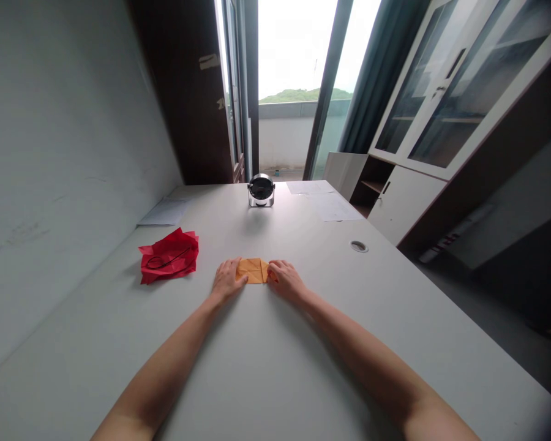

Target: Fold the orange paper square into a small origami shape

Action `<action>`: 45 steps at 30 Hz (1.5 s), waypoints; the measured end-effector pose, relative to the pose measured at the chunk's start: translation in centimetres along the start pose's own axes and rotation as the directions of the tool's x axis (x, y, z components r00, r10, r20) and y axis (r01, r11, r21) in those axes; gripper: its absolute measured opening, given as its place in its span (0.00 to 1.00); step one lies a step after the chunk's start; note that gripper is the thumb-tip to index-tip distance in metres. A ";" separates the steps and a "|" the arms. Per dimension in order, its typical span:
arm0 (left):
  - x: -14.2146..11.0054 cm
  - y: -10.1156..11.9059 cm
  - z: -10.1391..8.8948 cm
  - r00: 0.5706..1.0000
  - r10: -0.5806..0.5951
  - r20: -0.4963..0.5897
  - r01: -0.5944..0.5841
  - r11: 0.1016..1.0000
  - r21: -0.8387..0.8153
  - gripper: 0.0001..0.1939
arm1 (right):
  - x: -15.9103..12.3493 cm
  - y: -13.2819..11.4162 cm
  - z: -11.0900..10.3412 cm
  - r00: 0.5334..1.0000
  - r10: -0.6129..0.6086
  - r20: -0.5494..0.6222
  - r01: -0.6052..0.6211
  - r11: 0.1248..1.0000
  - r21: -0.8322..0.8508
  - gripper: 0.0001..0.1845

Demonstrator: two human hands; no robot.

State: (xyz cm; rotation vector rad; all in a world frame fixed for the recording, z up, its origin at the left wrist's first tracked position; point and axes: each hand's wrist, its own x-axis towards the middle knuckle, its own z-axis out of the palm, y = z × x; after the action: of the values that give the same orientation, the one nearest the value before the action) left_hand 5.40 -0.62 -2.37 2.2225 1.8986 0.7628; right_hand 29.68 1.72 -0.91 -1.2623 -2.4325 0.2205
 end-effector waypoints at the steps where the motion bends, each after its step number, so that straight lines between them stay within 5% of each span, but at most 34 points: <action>1: 0.1 0.0 -0.1 1.000 0.010 -0.001 -0.010 0.999 -0.030 0.32 | 0.0 0.0 0.0 1.000 0.004 -0.001 -0.004 1.000 0.006 0.09; 8: 0.2 0.3 -0.4 0.993 0.119 0.024 -0.109 0.964 -0.241 0.27 | 0.2 0.8 0.7 1.000 0.025 -0.013 -0.024 0.998 0.054 0.11; 15: 0.2 0.9 -0.5 0.975 0.130 -0.181 -0.207 0.831 -0.517 0.21 | 0.5 1.5 1.4 0.988 0.113 -0.107 -0.086 0.969 0.232 0.34; 18: 0.1 1.1 -0.4 0.979 0.069 -0.190 -0.175 0.757 -0.629 0.21 | 0.6 1.7 1.5 0.984 0.169 -0.063 -0.135 0.922 0.363 0.27; 21: 0.3 1.2 -0.1 0.990 -0.041 -0.137 -0.087 0.590 -0.803 0.23 | 0.7 2.0 1.7 0.983 0.180 0.031 -0.172 0.852 0.494 0.10; 26: 0.8 1.0 0.3 0.988 -0.146 0.042 0.077 0.240 -0.968 0.30 | 0.8 1.9 1.6 0.987 0.158 0.031 -0.138 0.729 0.670 0.16; 30: 0.9 1.0 0.0 0.980 -0.113 0.164 0.172 0.064 -0.983 0.34 | 0.6 1.3 1.1 0.992 0.101 0.074 -0.120 0.592 0.797 0.21; 37: 0.4 1.5 -1.4 0.966 0.000 0.258 0.257 -0.069 -0.964 0.30 | 0.4 1.2 -0.5 0.972 0.012 0.235 -0.230 0.258 0.938 0.28; 45: 0.3 1.3 -1.8 0.925 0.011 0.380 0.380 -0.069 -0.922 0.26 | 0.1 1.3 -0.6 0.944 -0.038 0.328 -0.305 0.280 0.910 0.26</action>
State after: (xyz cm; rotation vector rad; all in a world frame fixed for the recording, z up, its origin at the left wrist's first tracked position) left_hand 5.79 -1.03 -0.19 0.8854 0.7421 1.1428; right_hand 30.83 2.51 -0.70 -0.8028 -1.6708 1.7585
